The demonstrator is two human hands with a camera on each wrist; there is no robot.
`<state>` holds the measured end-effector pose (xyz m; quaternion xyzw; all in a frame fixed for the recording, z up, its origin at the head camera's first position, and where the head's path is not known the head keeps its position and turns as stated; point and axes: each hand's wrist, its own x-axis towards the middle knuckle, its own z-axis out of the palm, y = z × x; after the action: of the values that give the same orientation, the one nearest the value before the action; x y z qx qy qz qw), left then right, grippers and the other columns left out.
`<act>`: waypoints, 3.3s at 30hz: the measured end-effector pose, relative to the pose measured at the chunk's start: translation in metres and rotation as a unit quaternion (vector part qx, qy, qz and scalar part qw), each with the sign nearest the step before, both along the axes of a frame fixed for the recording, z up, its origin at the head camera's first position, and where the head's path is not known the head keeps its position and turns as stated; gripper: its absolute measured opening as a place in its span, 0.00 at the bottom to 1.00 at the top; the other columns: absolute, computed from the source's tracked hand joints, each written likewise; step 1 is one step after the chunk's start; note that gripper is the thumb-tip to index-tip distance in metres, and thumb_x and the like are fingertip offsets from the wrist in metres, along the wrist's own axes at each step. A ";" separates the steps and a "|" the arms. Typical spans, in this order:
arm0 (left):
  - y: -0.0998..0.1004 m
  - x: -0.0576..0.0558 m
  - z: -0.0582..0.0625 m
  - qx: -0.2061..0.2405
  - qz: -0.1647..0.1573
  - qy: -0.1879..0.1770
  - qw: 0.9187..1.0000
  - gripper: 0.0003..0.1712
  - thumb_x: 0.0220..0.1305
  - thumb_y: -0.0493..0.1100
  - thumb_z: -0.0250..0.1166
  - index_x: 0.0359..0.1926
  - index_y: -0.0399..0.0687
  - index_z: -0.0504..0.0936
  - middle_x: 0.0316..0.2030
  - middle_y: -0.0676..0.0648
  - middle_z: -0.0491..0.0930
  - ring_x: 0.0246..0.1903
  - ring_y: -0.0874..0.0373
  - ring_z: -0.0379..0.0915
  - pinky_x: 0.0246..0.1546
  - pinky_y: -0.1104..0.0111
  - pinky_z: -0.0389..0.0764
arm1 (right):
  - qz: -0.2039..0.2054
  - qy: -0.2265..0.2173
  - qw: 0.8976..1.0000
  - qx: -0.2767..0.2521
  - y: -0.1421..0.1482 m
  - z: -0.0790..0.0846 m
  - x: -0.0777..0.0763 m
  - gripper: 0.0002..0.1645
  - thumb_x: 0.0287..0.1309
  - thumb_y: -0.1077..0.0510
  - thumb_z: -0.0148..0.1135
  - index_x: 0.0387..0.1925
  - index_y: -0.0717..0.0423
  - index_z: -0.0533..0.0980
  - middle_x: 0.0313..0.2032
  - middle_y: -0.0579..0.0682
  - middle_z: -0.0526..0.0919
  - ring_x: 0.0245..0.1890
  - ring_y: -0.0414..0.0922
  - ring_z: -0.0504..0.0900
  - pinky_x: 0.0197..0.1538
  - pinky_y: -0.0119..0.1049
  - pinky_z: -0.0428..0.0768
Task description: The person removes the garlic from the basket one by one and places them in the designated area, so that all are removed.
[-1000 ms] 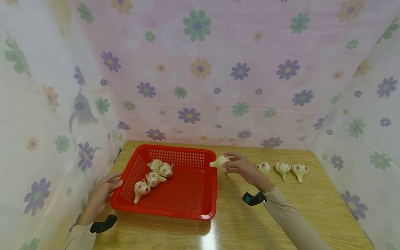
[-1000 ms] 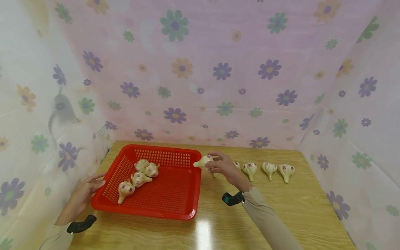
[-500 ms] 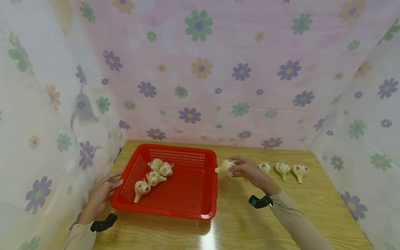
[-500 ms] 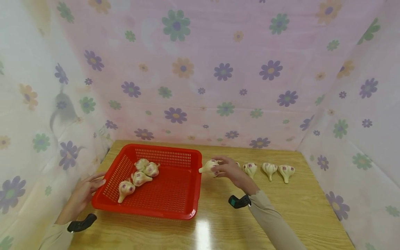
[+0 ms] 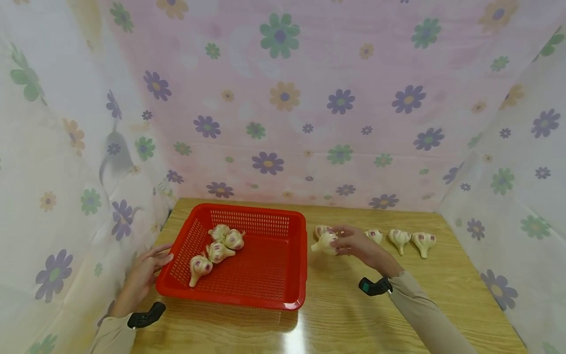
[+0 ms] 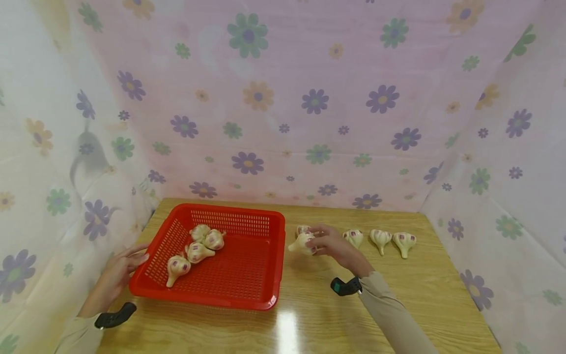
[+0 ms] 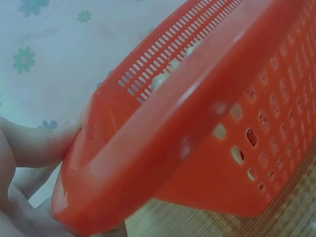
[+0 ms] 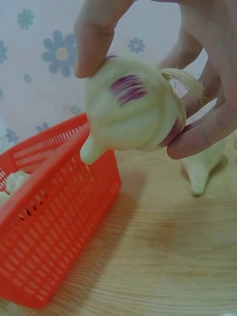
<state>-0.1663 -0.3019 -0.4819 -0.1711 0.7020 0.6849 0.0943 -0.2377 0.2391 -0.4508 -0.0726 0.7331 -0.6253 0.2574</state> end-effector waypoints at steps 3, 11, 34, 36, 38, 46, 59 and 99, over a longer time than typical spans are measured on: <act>0.000 -0.001 0.001 -0.001 0.005 -0.006 1.000 0.32 0.66 0.42 0.57 0.68 0.41 0.60 0.40 0.57 0.77 0.39 0.61 0.77 0.43 0.63 0.80 | 0.012 -0.003 1.000 0.002 0.004 -0.004 0.001 0.33 0.63 0.59 0.58 0.64 0.69 0.59 0.40 0.53 0.75 0.37 0.47 0.76 0.51 0.50 0.74; 0.000 -0.001 0.001 -0.018 -0.003 -0.016 1.000 0.34 0.66 0.45 0.58 0.70 0.42 0.58 0.49 0.54 0.74 0.41 0.62 0.75 0.45 0.62 0.78 | 0.042 0.000 0.999 0.016 0.006 -0.015 0.003 0.37 0.62 0.58 0.58 0.66 0.71 0.56 0.39 0.53 0.74 0.37 0.49 0.74 0.47 0.48 0.76; 0.002 -0.006 0.002 -0.008 -0.009 0.004 1.000 0.33 0.67 0.43 0.57 0.69 0.40 0.59 0.51 0.49 0.76 0.41 0.60 0.77 0.45 0.61 0.79 | 0.067 0.013 0.991 0.111 0.001 -0.042 -0.002 0.30 0.59 0.55 0.60 0.58 0.70 0.67 0.52 0.59 0.74 0.41 0.50 0.80 0.49 0.55 0.76; 0.003 -0.007 0.003 -0.013 -0.008 0.001 1.000 0.32 0.67 0.43 0.57 0.69 0.41 0.59 0.52 0.48 0.75 0.41 0.60 0.77 0.45 0.61 0.79 | 0.062 0.020 0.991 0.120 -0.001 -0.042 -0.003 0.30 0.58 0.55 0.61 0.57 0.70 0.68 0.55 0.62 0.71 0.43 0.50 0.79 0.50 0.55 0.76; 0.003 -0.007 0.003 -0.014 -0.008 0.001 1.000 0.33 0.67 0.43 0.57 0.69 0.41 0.58 0.53 0.47 0.75 0.42 0.60 0.77 0.45 0.61 0.79 | 0.050 0.023 0.990 0.131 -0.004 -0.042 -0.003 0.30 0.57 0.55 0.62 0.56 0.69 0.69 0.57 0.63 0.69 0.44 0.50 0.78 0.49 0.55 0.76; 0.003 -0.008 0.005 -0.009 -0.004 -0.002 1.000 0.33 0.67 0.43 0.57 0.69 0.42 0.59 0.52 0.48 0.75 0.41 0.60 0.77 0.45 0.61 0.79 | -0.017 0.047 0.984 0.173 -0.015 -0.051 -0.004 0.31 0.46 0.62 0.71 0.52 0.70 0.71 0.51 0.66 0.71 0.35 0.48 0.79 0.39 0.50 0.80; -0.007 0.000 -0.013 0.000 -0.003 0.015 1.000 0.33 0.61 0.47 0.64 0.66 0.45 0.66 0.44 0.55 0.78 0.40 0.60 0.78 0.42 0.62 0.80 | -0.014 0.098 0.974 0.202 -0.024 -0.058 0.000 0.27 0.50 0.56 0.71 0.49 0.64 0.74 0.55 0.66 0.69 0.46 0.56 0.76 0.43 0.45 0.77; 0.000 -0.001 0.000 0.007 0.000 -0.008 1.000 0.33 0.66 0.44 0.59 0.69 0.42 0.60 0.43 0.58 0.77 0.41 0.61 0.77 0.44 0.63 0.79 | -0.059 0.083 0.971 0.215 -0.028 -0.049 -0.001 0.24 0.53 0.53 0.68 0.48 0.63 0.75 0.56 0.63 0.69 0.52 0.59 0.70 0.45 0.49 0.75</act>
<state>-0.1674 -0.3014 -0.4817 -0.1763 0.6962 0.6885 0.1012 -0.2384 0.2110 -0.4996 -0.0238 0.8724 -0.4586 0.1673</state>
